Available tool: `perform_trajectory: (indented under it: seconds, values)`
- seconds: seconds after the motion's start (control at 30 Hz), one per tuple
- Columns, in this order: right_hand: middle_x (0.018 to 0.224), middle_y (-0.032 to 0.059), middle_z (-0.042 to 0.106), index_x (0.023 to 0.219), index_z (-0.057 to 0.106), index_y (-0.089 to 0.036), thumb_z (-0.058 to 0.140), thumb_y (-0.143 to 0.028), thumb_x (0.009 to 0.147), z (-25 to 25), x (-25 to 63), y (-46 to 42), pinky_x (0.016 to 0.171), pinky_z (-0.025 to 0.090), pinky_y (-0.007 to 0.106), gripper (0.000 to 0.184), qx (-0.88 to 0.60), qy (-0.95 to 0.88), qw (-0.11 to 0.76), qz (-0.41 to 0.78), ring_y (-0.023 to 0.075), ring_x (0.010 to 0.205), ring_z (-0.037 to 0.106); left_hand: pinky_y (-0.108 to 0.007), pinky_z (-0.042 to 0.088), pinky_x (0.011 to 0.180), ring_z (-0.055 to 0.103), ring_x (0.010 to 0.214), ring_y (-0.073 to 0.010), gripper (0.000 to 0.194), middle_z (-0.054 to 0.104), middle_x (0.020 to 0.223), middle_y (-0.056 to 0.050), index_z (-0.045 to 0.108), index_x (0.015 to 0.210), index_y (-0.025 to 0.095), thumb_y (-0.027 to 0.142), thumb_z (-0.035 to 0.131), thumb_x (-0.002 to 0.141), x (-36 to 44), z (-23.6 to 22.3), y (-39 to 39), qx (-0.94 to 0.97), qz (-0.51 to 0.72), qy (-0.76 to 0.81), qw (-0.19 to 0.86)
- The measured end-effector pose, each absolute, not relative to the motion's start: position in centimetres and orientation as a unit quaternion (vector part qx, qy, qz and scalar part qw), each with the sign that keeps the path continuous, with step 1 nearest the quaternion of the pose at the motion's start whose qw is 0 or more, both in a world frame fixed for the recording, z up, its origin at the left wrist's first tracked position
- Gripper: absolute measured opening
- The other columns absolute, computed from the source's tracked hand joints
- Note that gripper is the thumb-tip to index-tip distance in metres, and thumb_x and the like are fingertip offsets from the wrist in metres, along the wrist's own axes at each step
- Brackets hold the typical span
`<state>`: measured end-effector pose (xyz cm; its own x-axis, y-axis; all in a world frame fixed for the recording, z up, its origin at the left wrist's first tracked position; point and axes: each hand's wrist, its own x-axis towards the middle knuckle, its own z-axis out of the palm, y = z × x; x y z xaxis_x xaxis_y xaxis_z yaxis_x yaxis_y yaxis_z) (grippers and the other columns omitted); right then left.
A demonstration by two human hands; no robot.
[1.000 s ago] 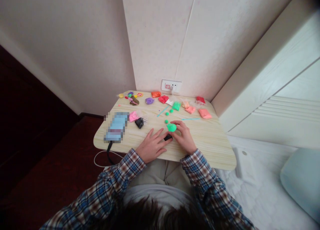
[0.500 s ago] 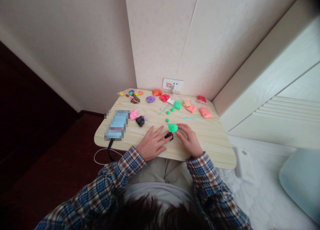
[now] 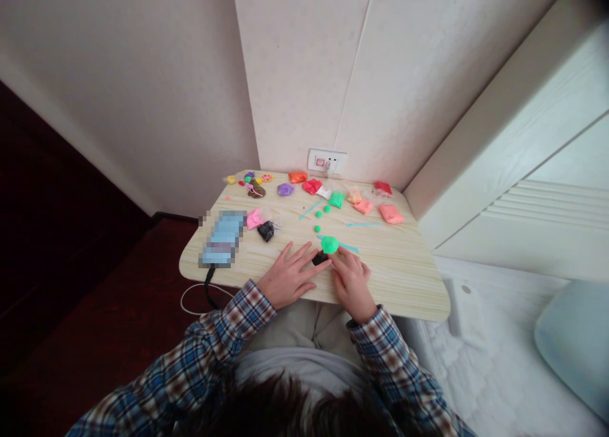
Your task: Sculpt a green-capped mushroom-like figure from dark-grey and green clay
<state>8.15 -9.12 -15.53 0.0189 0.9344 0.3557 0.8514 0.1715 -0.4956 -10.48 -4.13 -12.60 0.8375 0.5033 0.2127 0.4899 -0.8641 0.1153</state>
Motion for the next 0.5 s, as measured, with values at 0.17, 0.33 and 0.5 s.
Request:
perform_trajectory:
  seconds: [0.17, 0.33, 0.5]
  values:
    - [0.127, 0.0132, 0.052, 0.134, 0.039, -0.023, 0.051, -0.032, 0.085, -13.7, 9.0, -7.9, 0.093, 0.037, 0.048, 0.051, -0.633, -0.660, 0.397, 0.072, 0.0287, 0.116, 0.047, -0.042, 0.038, 0.104, 0.049, 0.121, -0.0224, 0.036, 0.057, 0.125, -0.011, 0.051, 0.123, 0.018, 0.025, 0.052, 0.087, -9.3, -12.7, -3.5, 0.896, 0.268, 0.312, 0.167]
    - [0.134, 0.0093, 0.049, 0.130, 0.045, -0.026, 0.053, -0.031, 0.086, -10.8, 9.7, -6.2, 0.096, 0.036, 0.044, 0.044, -0.549, -0.747, 0.375, 0.019, 0.0268, 0.121, 0.044, -0.032, 0.052, 0.083, 0.063, 0.090, -0.0180, 0.035, 0.067, 0.098, -0.007, 0.056, 0.105, 0.014, 0.018, 0.069, 0.073, -6.9, -13.0, -1.9, 0.776, 0.359, 0.365, 0.369]
    - [0.108, 0.0050, 0.067, 0.108, 0.061, -0.026, 0.051, -0.033, 0.089, -9.8, 10.7, -4.9, 0.089, 0.037, 0.042, 0.023, -0.515, -0.788, 0.336, 0.037, 0.0242, 0.104, 0.057, -0.031, 0.053, 0.080, 0.065, 0.081, -0.0168, 0.014, 0.068, 0.084, -0.003, 0.063, 0.083, 0.014, 0.015, 0.069, 0.070, -5.8, -13.5, -1.1, 0.739, 0.366, 0.378, 0.420]
